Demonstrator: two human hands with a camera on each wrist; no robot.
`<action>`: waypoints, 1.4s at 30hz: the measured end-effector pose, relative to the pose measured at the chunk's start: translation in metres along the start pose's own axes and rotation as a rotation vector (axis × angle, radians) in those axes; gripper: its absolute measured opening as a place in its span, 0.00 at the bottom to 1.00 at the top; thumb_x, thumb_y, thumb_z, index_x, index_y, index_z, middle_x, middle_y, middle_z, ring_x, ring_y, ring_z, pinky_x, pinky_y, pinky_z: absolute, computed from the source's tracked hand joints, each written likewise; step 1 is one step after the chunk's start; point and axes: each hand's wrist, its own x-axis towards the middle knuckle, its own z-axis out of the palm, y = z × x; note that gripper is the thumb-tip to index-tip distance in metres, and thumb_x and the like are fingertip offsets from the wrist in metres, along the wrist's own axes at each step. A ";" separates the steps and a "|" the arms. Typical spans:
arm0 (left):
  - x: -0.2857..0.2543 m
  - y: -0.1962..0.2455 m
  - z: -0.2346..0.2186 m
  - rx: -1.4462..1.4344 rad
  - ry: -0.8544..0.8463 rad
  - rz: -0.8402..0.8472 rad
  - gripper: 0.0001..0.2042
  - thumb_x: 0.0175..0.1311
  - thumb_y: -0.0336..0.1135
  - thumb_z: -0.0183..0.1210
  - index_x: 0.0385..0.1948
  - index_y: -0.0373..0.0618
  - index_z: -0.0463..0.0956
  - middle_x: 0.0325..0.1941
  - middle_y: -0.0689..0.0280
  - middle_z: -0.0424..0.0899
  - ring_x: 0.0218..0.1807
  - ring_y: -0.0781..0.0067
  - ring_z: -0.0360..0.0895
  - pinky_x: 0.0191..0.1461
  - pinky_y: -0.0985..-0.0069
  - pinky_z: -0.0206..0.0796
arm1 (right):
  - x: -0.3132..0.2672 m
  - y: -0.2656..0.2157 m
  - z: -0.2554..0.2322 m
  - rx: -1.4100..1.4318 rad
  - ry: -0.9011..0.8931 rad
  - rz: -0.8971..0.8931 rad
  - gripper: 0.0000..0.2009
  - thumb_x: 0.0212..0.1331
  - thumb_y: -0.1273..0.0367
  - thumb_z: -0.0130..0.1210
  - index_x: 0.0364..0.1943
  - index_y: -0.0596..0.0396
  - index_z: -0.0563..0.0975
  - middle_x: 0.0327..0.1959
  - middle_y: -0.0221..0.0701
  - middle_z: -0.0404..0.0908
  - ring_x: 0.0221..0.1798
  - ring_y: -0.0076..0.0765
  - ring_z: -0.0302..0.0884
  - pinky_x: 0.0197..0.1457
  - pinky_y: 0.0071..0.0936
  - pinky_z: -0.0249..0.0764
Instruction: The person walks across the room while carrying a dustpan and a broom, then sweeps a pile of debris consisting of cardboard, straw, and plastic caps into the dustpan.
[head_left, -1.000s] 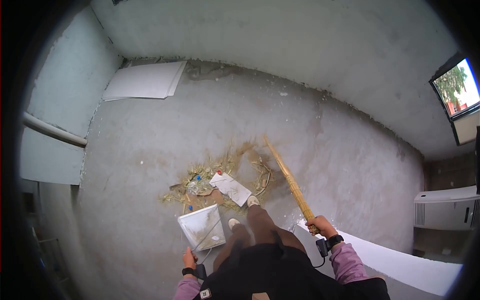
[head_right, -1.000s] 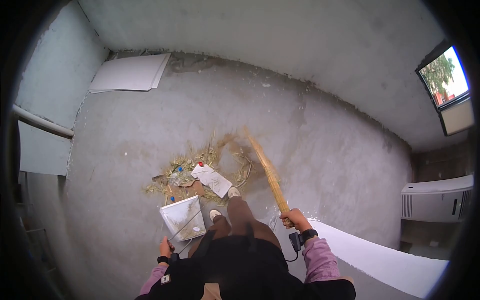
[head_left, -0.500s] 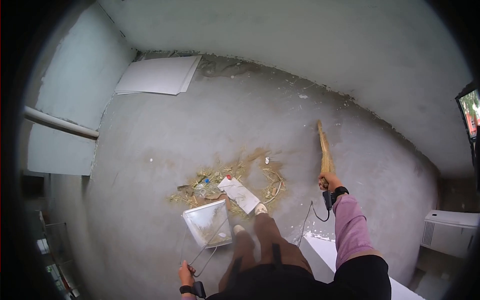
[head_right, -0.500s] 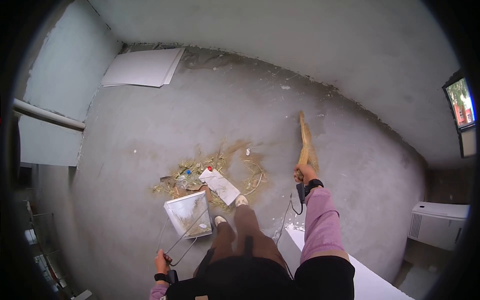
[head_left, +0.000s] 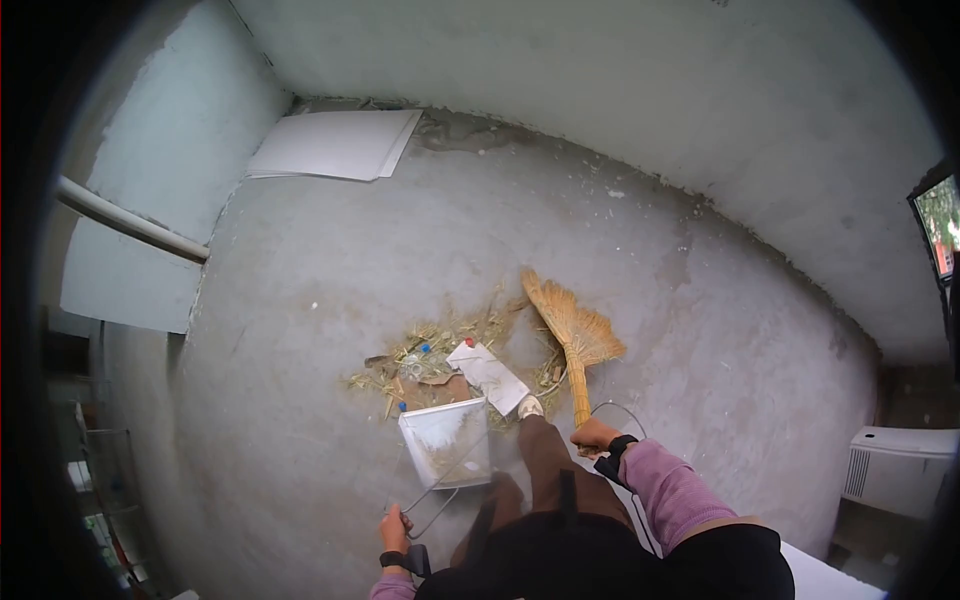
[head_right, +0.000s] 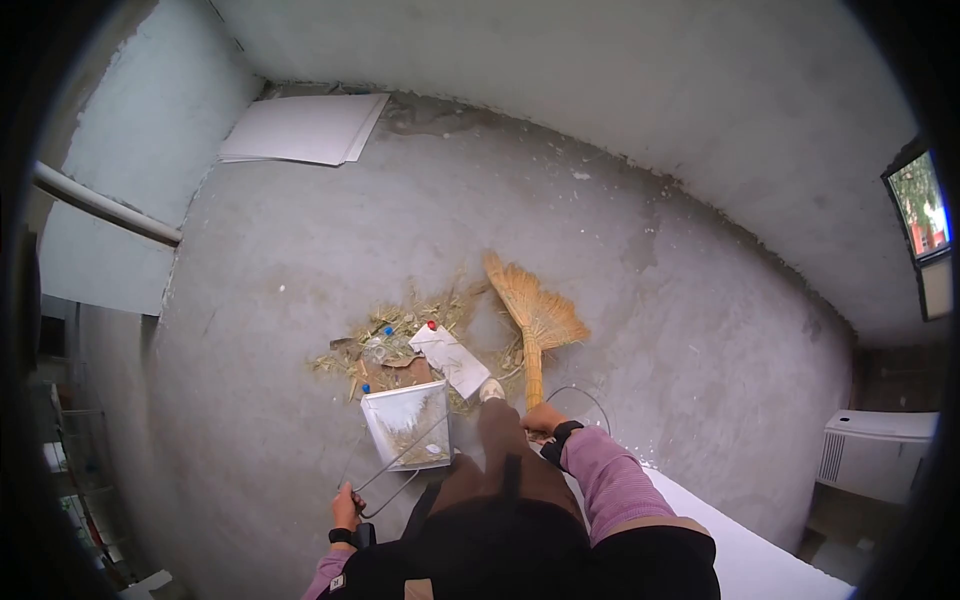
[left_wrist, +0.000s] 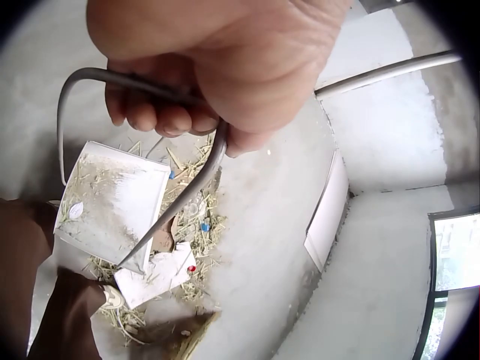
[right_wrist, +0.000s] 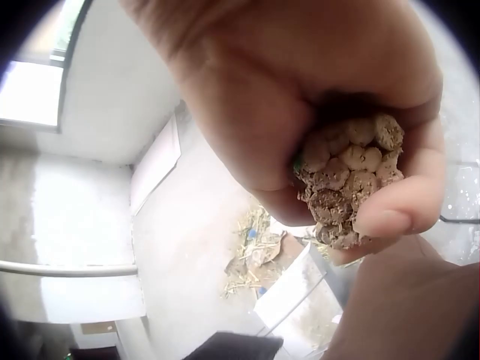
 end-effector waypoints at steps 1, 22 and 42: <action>0.002 -0.007 -0.007 0.006 -0.021 0.009 0.15 0.56 0.40 0.52 0.13 0.45 0.63 0.12 0.69 0.63 0.14 0.76 0.61 0.18 0.78 0.56 | -0.020 0.000 0.007 -0.047 -0.015 -0.012 0.17 0.38 0.61 0.56 0.25 0.64 0.77 0.23 0.39 0.78 0.23 0.34 0.77 0.26 0.29 0.72; 0.038 -0.094 -0.093 0.073 0.088 0.004 0.18 0.55 0.45 0.53 0.11 0.45 0.63 0.10 0.69 0.63 0.11 0.77 0.62 0.15 0.78 0.54 | -0.109 0.029 0.014 0.412 0.204 -0.059 0.09 0.37 0.74 0.58 0.21 0.68 0.73 0.15 0.37 0.73 0.14 0.32 0.72 0.16 0.26 0.69; 0.049 -0.115 -0.104 -0.109 -0.060 -0.016 0.18 0.55 0.46 0.53 0.12 0.44 0.65 0.11 0.67 0.65 0.13 0.74 0.65 0.17 0.77 0.56 | -0.097 -0.003 0.102 -0.326 0.093 -0.167 0.10 0.37 0.71 0.55 0.23 0.66 0.74 0.15 0.37 0.73 0.17 0.34 0.72 0.21 0.28 0.70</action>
